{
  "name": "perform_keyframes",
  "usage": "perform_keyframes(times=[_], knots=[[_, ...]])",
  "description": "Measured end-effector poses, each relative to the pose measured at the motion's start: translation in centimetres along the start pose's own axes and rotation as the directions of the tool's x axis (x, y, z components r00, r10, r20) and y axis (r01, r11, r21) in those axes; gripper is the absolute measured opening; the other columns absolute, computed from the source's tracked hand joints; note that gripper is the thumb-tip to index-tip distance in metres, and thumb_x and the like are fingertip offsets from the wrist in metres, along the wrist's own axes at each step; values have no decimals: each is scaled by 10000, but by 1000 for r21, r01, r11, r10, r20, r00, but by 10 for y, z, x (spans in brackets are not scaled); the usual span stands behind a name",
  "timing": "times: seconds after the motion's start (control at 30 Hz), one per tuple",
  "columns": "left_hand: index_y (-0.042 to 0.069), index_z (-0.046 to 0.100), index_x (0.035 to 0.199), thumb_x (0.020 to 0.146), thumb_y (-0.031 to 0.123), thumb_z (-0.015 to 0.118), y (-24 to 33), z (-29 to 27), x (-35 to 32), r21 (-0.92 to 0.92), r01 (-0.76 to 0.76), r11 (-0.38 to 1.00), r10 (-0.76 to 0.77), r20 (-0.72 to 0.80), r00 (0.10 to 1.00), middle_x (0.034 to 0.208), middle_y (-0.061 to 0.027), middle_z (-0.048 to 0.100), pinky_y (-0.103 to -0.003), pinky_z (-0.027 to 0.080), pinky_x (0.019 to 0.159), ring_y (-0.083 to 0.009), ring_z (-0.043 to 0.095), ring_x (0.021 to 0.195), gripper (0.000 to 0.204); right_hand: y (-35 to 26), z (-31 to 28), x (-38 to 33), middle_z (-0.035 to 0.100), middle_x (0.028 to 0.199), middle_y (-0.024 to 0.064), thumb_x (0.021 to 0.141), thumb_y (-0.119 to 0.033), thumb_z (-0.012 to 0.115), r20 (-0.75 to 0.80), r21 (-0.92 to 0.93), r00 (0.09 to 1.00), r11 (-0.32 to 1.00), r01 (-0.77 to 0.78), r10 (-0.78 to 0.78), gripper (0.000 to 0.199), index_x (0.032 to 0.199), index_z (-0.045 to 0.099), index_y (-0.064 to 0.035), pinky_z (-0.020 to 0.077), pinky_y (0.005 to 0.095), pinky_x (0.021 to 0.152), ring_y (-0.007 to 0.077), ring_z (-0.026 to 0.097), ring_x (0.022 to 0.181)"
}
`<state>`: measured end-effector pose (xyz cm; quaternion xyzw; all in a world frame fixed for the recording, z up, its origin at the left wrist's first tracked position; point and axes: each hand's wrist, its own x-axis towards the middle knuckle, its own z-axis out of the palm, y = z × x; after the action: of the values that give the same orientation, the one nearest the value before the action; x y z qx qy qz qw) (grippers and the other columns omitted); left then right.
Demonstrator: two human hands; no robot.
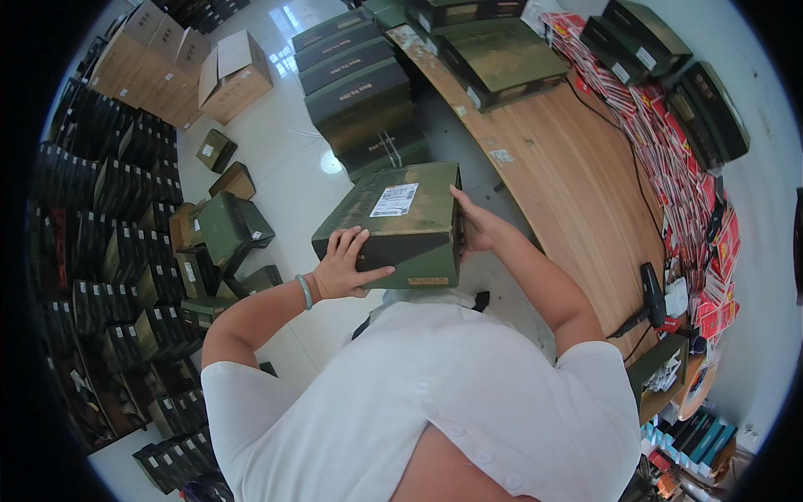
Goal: The person packs shoes into green shoe boxes, places tissue paper and red cards inside, closes the boxes, and uses a heat gun to apply labels. The person then stacks the sealed boxes on the floor.
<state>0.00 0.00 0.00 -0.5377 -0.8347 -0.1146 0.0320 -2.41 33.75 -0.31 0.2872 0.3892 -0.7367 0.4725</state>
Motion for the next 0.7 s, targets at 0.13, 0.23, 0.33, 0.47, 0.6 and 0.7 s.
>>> perform_keyframes(times=[0.13, 0.23, 0.33, 0.47, 0.6, 0.7], knots=[[433, 611, 1202, 572, 333, 755, -59, -12, -45, 122, -90, 988, 100, -82, 992, 1345, -236, 374, -595, 290, 1002, -445, 381, 1228, 654, -9, 40, 53, 103, 1576, 201, 760, -703, 600, -29, 19, 998, 999, 51, -50, 1082, 1546, 80, -172, 182, 751, 1014, 501, 154, 1400], [379, 578, 1248, 651, 344, 757, -77, -2, -89, 195, -80, 977, 114, -173, 978, 1360, -210, 380, -575, 275, 1030, -408, 386, 1249, 625, 0, 71, 74, 157, 1560, 184, 752, -674, 620, -71, -58, 982, 984, 170, -174, 1060, 1534, 127, -156, 238, 730, 1005, 486, 218, 1382], [318, 504, 1336, 735, 340, 725, -84, 0, -118, -14, 68, 998, -67, -419, 906, 1363, -168, 407, -548, 243, 1065, -344, 391, 1278, 641, -5, 104, 69, 226, 1529, 179, 754, -625, 642, -87, -167, 927, 922, 349, -366, 1030, 1525, 157, -144, 295, 659, 1023, 439, 285, 1366], [162, 396, 1428, 845, 341, 643, -108, -34, -142, -662, 351, 663, -721, -438, 536, 1441, -134, 381, -453, 273, 1104, -302, 389, 1323, 659, -10, 124, 78, 280, 1511, 148, 756, -572, 657, 57, -152, 835, 822, 549, -548, 1013, 1520, 167, -123, 321, 552, 1065, 345, 340, 1362], [77, 250, 1505, 910, 447, 579, -121, -83, -159, -788, -274, -551, -733, 301, 609, 1512, -109, 319, -378, 284, 1123, -269, 339, 1371, 775, -34, 139, 81, 304, 1506, 132, 753, -527, 678, 158, -228, 780, 746, 625, -605, 1027, 1527, 150, -109, 316, 463, 1093, 296, 346, 1368], [83, 163, 1533, 921, 516, 547, -112, -52, -169, -902, -135, -411, -744, 246, 621, 1519, -99, 313, -391, 278, 1132, -250, 315, 1393, 843, -52, 146, 81, 315, 1502, 127, 738, -509, 707, 237, -311, 785, 721, 619, -572, 1053, 1532, 141, -111, 313, 440, 1099, 294, 346, 1369]])
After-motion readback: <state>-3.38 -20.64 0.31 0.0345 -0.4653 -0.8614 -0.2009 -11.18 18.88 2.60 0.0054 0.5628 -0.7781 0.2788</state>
